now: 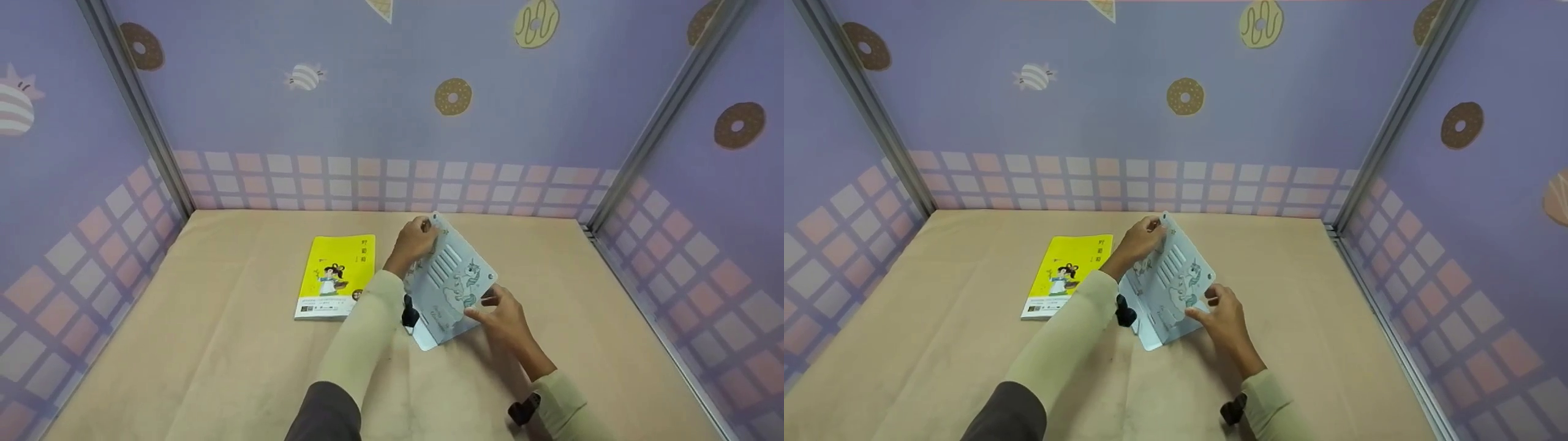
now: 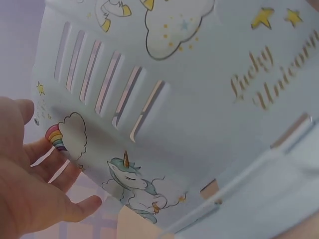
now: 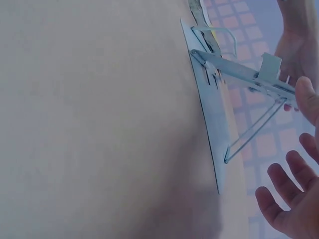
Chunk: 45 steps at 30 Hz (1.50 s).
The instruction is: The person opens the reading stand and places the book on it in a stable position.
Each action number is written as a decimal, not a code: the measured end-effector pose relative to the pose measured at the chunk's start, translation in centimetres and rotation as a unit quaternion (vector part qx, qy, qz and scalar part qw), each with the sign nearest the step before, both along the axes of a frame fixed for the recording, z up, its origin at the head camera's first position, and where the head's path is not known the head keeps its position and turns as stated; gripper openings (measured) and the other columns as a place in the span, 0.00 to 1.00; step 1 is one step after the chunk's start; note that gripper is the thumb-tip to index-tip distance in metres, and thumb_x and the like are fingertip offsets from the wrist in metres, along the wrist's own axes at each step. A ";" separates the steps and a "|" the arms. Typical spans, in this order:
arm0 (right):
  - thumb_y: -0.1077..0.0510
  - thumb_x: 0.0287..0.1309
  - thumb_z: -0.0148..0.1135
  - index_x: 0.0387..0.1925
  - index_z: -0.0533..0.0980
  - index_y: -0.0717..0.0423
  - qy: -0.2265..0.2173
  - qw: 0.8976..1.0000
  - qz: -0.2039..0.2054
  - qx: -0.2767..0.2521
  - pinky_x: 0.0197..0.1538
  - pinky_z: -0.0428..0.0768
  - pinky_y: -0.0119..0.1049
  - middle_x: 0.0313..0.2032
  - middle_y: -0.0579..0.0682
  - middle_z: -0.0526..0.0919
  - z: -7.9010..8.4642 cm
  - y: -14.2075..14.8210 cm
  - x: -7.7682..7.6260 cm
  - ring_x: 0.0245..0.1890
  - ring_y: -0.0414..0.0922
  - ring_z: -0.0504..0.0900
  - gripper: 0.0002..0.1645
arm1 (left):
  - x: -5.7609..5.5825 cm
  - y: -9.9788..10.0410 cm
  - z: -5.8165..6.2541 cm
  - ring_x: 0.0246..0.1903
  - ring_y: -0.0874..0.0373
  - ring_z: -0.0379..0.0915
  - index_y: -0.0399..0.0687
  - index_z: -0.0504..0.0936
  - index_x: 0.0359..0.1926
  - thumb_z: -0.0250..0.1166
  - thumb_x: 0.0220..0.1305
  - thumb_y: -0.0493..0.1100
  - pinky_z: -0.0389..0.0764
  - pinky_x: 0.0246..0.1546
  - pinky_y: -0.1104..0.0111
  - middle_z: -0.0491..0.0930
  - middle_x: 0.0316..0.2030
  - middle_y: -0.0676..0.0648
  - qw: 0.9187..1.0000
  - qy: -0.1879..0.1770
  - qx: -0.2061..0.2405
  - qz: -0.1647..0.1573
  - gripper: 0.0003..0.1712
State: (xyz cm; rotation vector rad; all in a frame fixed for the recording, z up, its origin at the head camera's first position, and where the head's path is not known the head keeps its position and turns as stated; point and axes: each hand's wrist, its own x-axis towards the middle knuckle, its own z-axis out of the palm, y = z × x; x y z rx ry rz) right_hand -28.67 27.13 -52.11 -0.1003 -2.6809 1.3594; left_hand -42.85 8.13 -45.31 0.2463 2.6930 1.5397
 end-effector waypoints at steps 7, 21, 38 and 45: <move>0.52 0.46 0.74 0.43 0.75 0.52 0.009 1.000 -0.009 -0.023 0.42 0.81 0.38 0.43 0.52 0.81 0.5 0.3 -0.6 0.46 0.50 0.82 0.23 | 0.1 -1.8 0.1 0.52 0.55 0.70 0.48 0.69 0.63 0.49 0.71 0.53 0.73 0.57 0.58 0.74 0.56 0.47 1.000 0.004 0.014 0.015 0.25; 0.60 0.60 0.62 0.42 0.71 0.52 0.056 0.991 -0.098 -0.074 0.34 0.80 0.32 0.38 0.53 0.79 -0.3 1.1 -2.3 0.34 0.48 0.85 0.11 | 0.6 -4.8 -0.2 0.55 0.52 0.73 0.54 0.71 0.55 0.51 0.70 0.51 0.73 0.57 0.55 0.76 0.56 0.47 1.000 -0.007 0.019 0.005 0.15; 0.54 0.66 0.54 0.54 0.71 0.48 0.081 0.986 -0.135 -0.054 0.40 0.77 0.36 0.43 0.51 0.78 -0.1 1.0 -4.9 0.42 0.47 0.77 0.16 | 1.6 -7.2 -1.1 0.34 0.55 0.73 0.54 0.66 0.52 0.49 0.69 0.44 0.74 0.32 0.65 0.76 0.36 0.48 0.999 -0.005 0.040 -0.030 0.12; 0.54 0.66 0.53 0.56 0.70 0.48 0.074 0.988 -0.136 -0.022 0.40 0.76 0.37 0.44 0.52 0.80 0.4 1.4 -5.8 0.41 0.49 0.79 0.18 | 2.0 -7.2 -1.2 0.34 0.56 0.73 0.53 0.64 0.50 0.50 0.69 0.43 0.76 0.31 0.66 0.76 0.37 0.48 0.999 -0.002 0.035 -0.039 0.10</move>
